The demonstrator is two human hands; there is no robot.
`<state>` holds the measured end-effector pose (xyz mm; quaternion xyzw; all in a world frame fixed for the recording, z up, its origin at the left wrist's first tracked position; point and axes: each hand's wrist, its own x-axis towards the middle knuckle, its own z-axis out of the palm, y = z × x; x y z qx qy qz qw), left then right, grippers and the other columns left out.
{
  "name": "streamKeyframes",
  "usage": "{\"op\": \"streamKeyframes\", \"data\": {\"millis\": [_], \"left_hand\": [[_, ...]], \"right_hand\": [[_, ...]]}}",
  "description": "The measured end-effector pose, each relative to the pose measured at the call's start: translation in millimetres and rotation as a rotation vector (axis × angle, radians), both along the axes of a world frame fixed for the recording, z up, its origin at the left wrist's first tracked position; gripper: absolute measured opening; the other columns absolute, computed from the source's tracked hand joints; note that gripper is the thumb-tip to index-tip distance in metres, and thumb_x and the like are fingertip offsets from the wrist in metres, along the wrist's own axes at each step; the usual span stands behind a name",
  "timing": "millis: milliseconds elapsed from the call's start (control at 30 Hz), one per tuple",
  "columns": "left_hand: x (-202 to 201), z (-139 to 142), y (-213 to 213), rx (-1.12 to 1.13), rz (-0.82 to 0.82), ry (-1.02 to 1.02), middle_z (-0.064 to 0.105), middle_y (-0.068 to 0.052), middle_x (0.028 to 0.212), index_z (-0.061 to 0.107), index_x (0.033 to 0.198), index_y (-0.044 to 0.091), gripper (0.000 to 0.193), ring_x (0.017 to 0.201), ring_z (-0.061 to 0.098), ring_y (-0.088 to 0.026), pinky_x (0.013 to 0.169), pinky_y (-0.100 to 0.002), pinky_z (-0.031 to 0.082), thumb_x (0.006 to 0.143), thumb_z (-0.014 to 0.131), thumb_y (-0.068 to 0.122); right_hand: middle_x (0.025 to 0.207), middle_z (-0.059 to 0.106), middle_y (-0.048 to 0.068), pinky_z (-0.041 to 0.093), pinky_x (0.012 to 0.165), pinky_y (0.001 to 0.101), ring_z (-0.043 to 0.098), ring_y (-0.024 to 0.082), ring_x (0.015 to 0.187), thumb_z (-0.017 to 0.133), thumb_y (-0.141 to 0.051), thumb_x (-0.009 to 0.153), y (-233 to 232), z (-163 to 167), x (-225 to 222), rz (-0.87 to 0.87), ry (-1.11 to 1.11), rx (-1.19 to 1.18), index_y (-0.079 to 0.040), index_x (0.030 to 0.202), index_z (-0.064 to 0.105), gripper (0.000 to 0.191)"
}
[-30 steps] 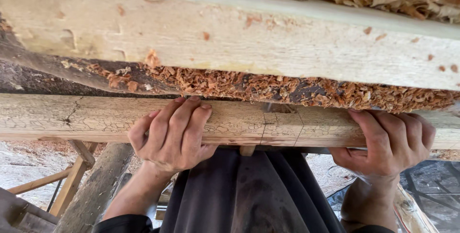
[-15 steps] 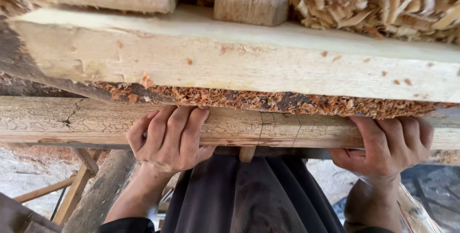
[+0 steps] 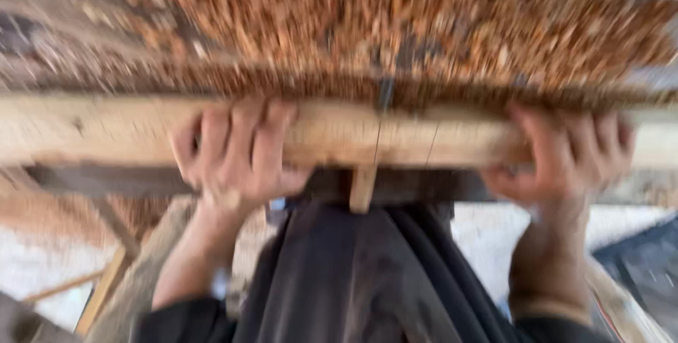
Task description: The person uses a foot-powered drawknife to carve a rectangular slot into a long wooden plank. They repeatedly pull the blade along the wood, remove shavings, and reposition the plank to deepen and widen the cut.
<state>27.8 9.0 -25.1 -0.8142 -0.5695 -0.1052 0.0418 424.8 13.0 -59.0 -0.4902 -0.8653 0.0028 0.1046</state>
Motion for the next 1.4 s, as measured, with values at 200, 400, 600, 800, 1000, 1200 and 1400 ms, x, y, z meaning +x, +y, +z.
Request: {"op": "streamKeyframes", "data": {"millis": [200, 400, 600, 800, 1000, 1200, 1400], "left_hand": [[1.1, 5.6, 17.2, 0.025, -0.025, 0.013, 0.074, -0.005, 0.097, 0.073, 0.108, 0.015, 0.061, 0.087, 0.066, -0.019, 0.091, -0.04, 0.041, 0.107, 0.045, 0.069], [-3.2, 15.6, 15.1, -0.094, 0.039, -0.03, 0.078, -0.001, 0.094, 0.073, 0.1, 0.016, 0.039, 0.086, 0.07, -0.017, 0.086, -0.038, 0.042, 0.099, 0.055, 0.051], [-18.3, 15.7, 6.8, -0.134, 0.045, 0.009, 0.078, -0.001, 0.099, 0.072, 0.104, 0.016, 0.039, 0.088, 0.068, -0.017, 0.088, -0.039, 0.04, 0.1, 0.06, 0.053], [-33.2, 8.0, 7.9, -0.007, 0.016, 0.007, 0.079, 0.002, 0.105, 0.073, 0.109, 0.018, 0.045, 0.089, 0.066, -0.011, 0.09, -0.038, 0.039, 0.109, 0.059, 0.061], [-27.6, -1.2, 23.7, 0.043, -0.05, -0.018, 0.074, 0.001, 0.098, 0.071, 0.105, 0.017, 0.06, 0.09, 0.066, -0.013, 0.092, -0.04, 0.04, 0.105, 0.048, 0.073], [-0.4, -7.0, 34.3, 0.05, -0.081, 0.035, 0.075, 0.001, 0.094, 0.071, 0.099, 0.016, 0.06, 0.084, 0.064, -0.012, 0.089, -0.038, 0.04, 0.097, 0.045, 0.071], [5.5, -1.2, 30.8, 0.015, -0.052, 0.065, 0.074, 0.001, 0.094, 0.072, 0.099, 0.017, 0.048, 0.086, 0.066, -0.014, 0.088, -0.038, 0.041, 0.096, 0.045, 0.057]], "right_hand": [[0.087, 0.07, 0.006, 0.046, 0.074, 0.0416, 0.059, 0.02, 0.073, 0.048, -0.066, 0.094, 8.1, -7.4, -5.9, -0.021, 0.023, 0.082, -0.014, 0.102, 0.077, 0.06], [0.101, 0.075, 0.008, 0.05, 0.083, 0.0426, 0.066, 0.026, 0.089, 0.059, -0.052, 0.105, 8.5, 11.6, -23.9, -0.095, 0.059, -0.105, -0.013, 0.109, 0.076, 0.043], [0.097, 0.071, 0.007, 0.049, 0.082, 0.0453, 0.064, 0.025, 0.084, 0.057, -0.066, 0.098, 11.1, 18.8, -51.2, -0.006, 0.129, -0.044, -0.012, 0.109, 0.077, 0.06], [0.104, 0.075, 0.004, 0.05, 0.091, 0.0453, 0.069, 0.025, 0.093, 0.07, -0.057, 0.097, 15.1, 36.0, -76.0, -0.079, 0.087, -0.138, -0.013, 0.11, 0.076, 0.046], [0.101, 0.073, 0.006, 0.048, 0.087, 0.0449, 0.067, 0.026, 0.09, 0.075, -0.051, 0.092, 19.5, 36.7, -72.9, -0.121, 0.098, -0.062, -0.01, 0.111, 0.073, 0.045], [0.098, 0.072, 0.008, 0.045, 0.08, 0.0417, 0.064, 0.025, 0.086, 0.075, -0.05, 0.087, 14.3, 36.8, -48.1, -0.132, 0.098, -0.094, -0.011, 0.109, 0.071, 0.045], [0.104, 0.073, 0.004, 0.046, 0.087, 0.0407, 0.065, 0.023, 0.09, 0.077, -0.039, 0.092, 15.7, 33.2, -27.8, -0.095, 0.046, -0.113, -0.012, 0.114, 0.075, 0.035]]}}
